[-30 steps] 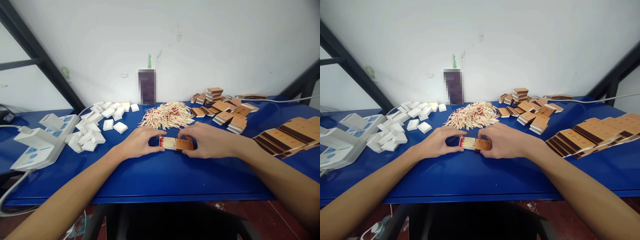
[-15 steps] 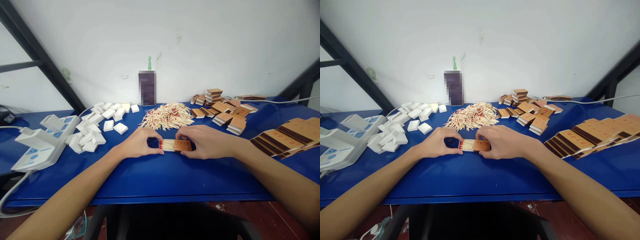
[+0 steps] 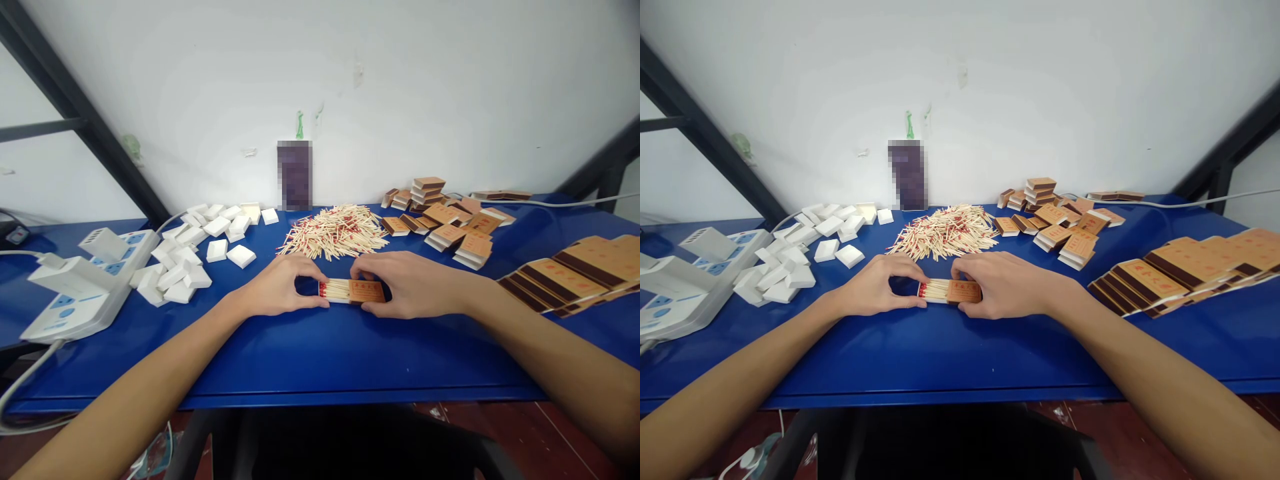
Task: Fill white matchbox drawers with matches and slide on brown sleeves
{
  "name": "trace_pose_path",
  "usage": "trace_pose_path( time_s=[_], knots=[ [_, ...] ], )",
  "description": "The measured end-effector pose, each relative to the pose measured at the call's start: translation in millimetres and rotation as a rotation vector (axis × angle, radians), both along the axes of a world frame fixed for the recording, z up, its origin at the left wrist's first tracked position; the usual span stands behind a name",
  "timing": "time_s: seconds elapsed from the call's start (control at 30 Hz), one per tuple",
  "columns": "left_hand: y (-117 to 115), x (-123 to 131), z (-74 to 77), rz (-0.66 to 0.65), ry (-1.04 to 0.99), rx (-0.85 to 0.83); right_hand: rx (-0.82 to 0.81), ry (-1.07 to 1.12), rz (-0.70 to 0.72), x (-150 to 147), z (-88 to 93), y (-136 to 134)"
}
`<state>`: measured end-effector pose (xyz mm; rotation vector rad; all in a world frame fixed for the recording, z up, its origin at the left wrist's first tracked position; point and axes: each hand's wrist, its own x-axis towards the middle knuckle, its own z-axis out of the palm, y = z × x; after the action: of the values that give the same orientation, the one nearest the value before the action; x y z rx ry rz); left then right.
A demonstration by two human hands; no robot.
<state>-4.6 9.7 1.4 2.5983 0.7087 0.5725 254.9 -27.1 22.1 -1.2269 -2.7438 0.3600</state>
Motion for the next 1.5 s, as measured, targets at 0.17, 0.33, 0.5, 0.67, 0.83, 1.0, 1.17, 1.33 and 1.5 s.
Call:
trace_pose_path(
  time_s=[0.17,0.33,0.5,0.67,0.83,1.0,1.17,1.33,1.5],
  knots=[
    [-2,2,0.9,0.005,-0.009,-0.039,-0.008,0.021,-0.001,1,-0.7,1],
    [-3,2,-0.4,0.011,-0.058,-0.075,-0.058,0.086,0.009,0,-2.6,2],
    [-3,0,-3.0,-0.034,0.014,0.036,-0.062,0.142,0.008,-3,-3.5,5],
    [-6,3,-7.8,0.005,-0.067,0.044,-0.025,0.219,0.036,-9,-9.5,6],
    [-6,6,-9.3,0.028,-0.058,-0.008,0.018,0.296,0.069,-19,-18.2,3],
    [-4,4,-6.2,0.015,-0.045,-0.146,-0.032,0.339,0.164,-26,-16.6,-6],
    [-6,5,-4.8,-0.014,-0.047,-0.220,-0.072,0.377,0.238,-28,-15.4,-9],
    [-10,2,-0.2,-0.041,-0.032,-0.259,-0.082,0.292,0.232,-38,-5.2,-24],
    [-10,-3,7.6,-0.081,-0.006,-0.150,0.285,0.181,-0.055,-12,16.2,-60]
  ],
)
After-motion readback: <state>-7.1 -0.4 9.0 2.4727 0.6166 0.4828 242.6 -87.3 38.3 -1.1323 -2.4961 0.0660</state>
